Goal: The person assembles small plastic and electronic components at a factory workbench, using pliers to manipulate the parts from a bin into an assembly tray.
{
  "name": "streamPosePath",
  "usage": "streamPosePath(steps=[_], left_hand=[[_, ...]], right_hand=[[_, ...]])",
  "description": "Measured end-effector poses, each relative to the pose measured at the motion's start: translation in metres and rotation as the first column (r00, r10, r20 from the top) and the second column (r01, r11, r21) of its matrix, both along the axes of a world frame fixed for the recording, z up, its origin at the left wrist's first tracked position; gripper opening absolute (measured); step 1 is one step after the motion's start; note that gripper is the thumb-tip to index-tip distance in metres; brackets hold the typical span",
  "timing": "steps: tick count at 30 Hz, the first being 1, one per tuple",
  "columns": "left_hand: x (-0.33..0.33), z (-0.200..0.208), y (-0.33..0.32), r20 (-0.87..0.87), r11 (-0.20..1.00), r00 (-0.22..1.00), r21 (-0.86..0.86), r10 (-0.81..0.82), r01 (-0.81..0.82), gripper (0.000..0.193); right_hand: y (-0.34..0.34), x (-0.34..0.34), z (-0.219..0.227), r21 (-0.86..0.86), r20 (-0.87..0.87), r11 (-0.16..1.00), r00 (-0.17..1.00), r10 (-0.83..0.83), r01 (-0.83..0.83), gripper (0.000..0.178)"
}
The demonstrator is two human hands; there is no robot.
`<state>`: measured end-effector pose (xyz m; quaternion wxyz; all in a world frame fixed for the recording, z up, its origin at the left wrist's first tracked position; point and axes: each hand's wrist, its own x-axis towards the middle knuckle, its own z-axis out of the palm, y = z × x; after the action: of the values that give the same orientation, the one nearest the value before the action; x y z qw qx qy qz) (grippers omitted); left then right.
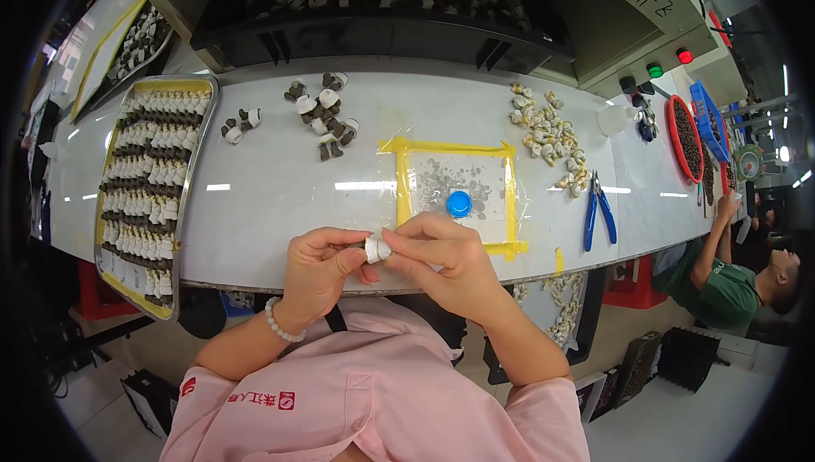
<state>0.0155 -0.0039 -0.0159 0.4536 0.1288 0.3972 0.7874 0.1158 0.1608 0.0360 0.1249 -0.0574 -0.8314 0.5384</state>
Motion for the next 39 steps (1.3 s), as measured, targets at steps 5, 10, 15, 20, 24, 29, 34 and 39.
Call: streamPosePath(steps=[5,10,15,20,24,29,34,39], left_hand=[[-0.001,0.0,-0.001,0.015,1.0,1.0,-0.006,-0.001,0.001,0.019],[-0.001,0.0,-0.002,0.005,1.0,1.0,-0.017,-0.004,0.004,0.019],[0.001,0.0,0.0,0.018,0.999,1.0,-0.04,-0.008,0.009,0.018],[0.003,0.0,0.002,0.015,0.996,0.999,-0.072,0.052,-0.051,0.018],[0.004,0.001,0.007,-0.069,0.997,0.997,-0.08,-0.024,0.018,0.018],[-0.006,0.01,-0.008,-0.054,0.996,0.998,-0.08,0.035,-0.039,0.021],[-0.033,0.028,-0.061,-0.226,0.972,0.954,-0.086,0.196,-0.22,0.025],[-0.071,0.054,-0.165,-0.677,0.671,0.563,-0.135,0.475,-0.729,0.026]], right_hand=[[-0.001,-0.001,-0.003,-0.063,0.02,0.998,1.0,0.006,-0.005,0.029],[-0.001,0.0,-0.004,-0.072,0.014,0.997,1.0,0.004,-0.003,0.029],[-0.001,0.001,-0.003,-0.06,-0.005,0.998,1.0,-0.006,0.006,0.026],[0.001,0.006,0.0,-0.109,0.039,0.993,0.999,-0.036,0.04,0.025],[0.02,0.02,0.003,0.014,0.048,0.999,0.998,-0.048,0.048,0.026],[0.096,0.061,0.001,0.534,-0.042,0.686,0.826,-0.562,0.494,0.02],[0.135,0.067,-0.003,0.751,-0.042,0.426,0.681,-0.731,0.504,0.021],[0.14,0.059,-0.018,0.809,-0.003,0.402,0.686,-0.727,0.429,0.019]])
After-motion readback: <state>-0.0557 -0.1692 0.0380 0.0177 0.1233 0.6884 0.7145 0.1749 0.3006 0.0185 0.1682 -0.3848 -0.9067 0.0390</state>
